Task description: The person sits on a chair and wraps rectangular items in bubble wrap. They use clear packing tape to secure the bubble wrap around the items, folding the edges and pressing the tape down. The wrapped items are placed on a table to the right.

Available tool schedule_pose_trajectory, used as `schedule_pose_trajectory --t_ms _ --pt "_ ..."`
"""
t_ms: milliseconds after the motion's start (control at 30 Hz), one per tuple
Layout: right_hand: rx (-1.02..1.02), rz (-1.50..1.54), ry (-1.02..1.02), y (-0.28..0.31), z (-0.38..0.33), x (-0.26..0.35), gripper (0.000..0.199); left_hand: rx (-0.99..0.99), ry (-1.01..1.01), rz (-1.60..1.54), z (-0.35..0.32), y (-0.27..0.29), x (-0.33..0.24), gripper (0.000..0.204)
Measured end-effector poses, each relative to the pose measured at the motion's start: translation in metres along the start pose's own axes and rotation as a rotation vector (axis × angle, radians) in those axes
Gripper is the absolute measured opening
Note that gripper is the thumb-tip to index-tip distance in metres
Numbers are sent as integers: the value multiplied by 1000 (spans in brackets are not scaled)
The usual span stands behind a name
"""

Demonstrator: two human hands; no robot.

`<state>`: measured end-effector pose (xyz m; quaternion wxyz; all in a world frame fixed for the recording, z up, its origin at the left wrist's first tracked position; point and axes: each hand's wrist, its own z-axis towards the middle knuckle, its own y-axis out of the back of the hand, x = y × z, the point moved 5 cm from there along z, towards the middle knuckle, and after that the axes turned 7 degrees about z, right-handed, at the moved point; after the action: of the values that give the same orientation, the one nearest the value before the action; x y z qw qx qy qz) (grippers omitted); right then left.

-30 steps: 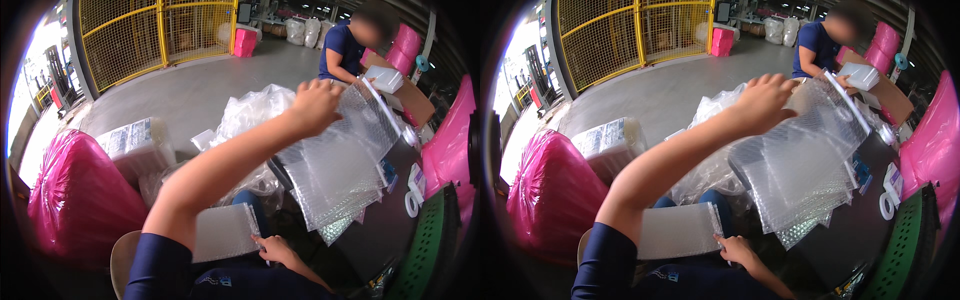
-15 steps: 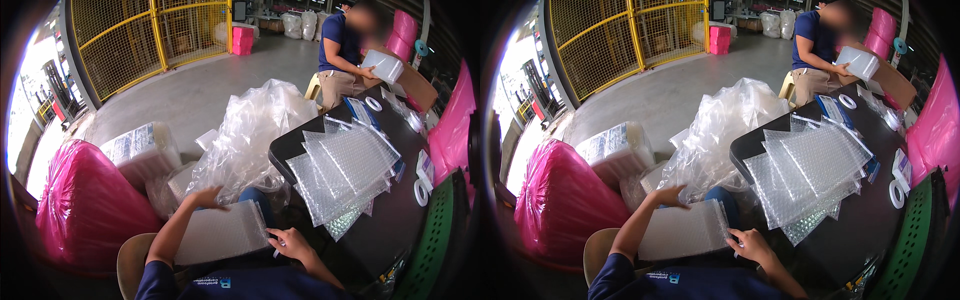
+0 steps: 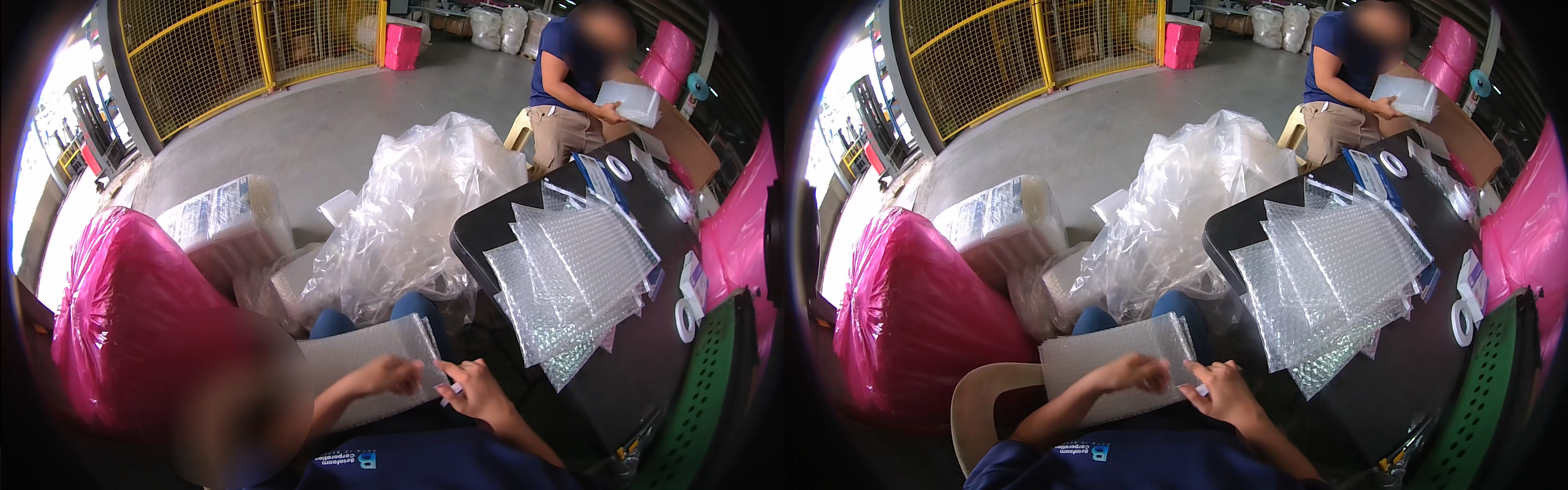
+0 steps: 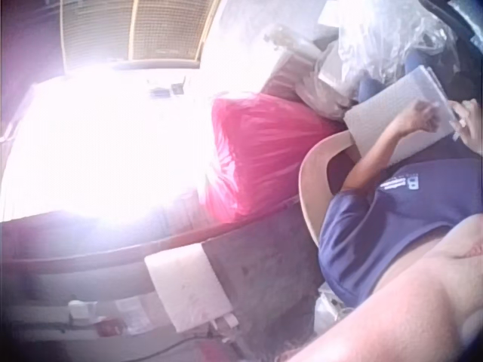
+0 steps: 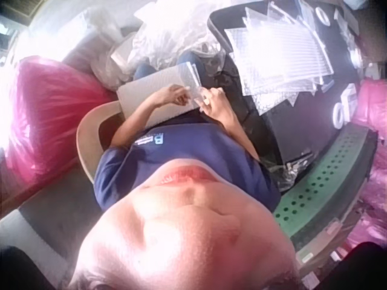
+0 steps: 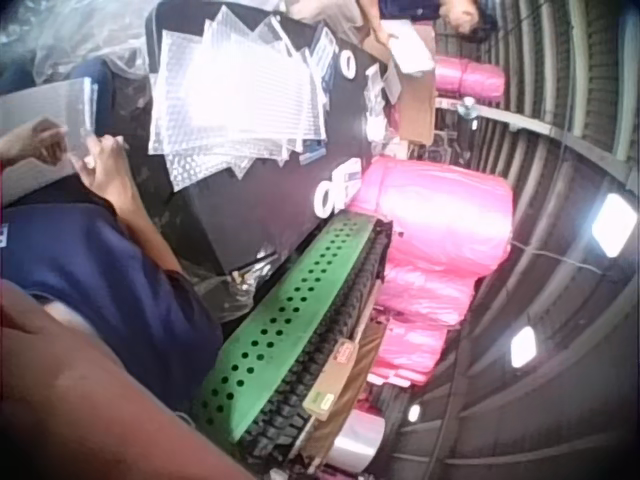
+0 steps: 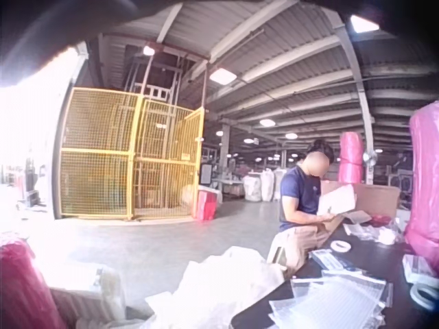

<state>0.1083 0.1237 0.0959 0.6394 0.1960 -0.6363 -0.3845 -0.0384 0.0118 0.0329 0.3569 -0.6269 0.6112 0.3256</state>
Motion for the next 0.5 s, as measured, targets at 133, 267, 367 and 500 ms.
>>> schedule_pose_trajectory --t_ms 133,267,367,500 --pt "93 -31 69 -27 1 13 64 241 67 -146 -10 -42 -14 37" --pt "148 -36 65 -32 2 11 76 358 156 -37 -6 -34 3 30" --pt "230 -8 84 -34 5 10 85 370 83 -145 4 -39 25 28" --pt "299 -17 104 -23 7 15 97 215 91 -228 -5 -33 21 35"
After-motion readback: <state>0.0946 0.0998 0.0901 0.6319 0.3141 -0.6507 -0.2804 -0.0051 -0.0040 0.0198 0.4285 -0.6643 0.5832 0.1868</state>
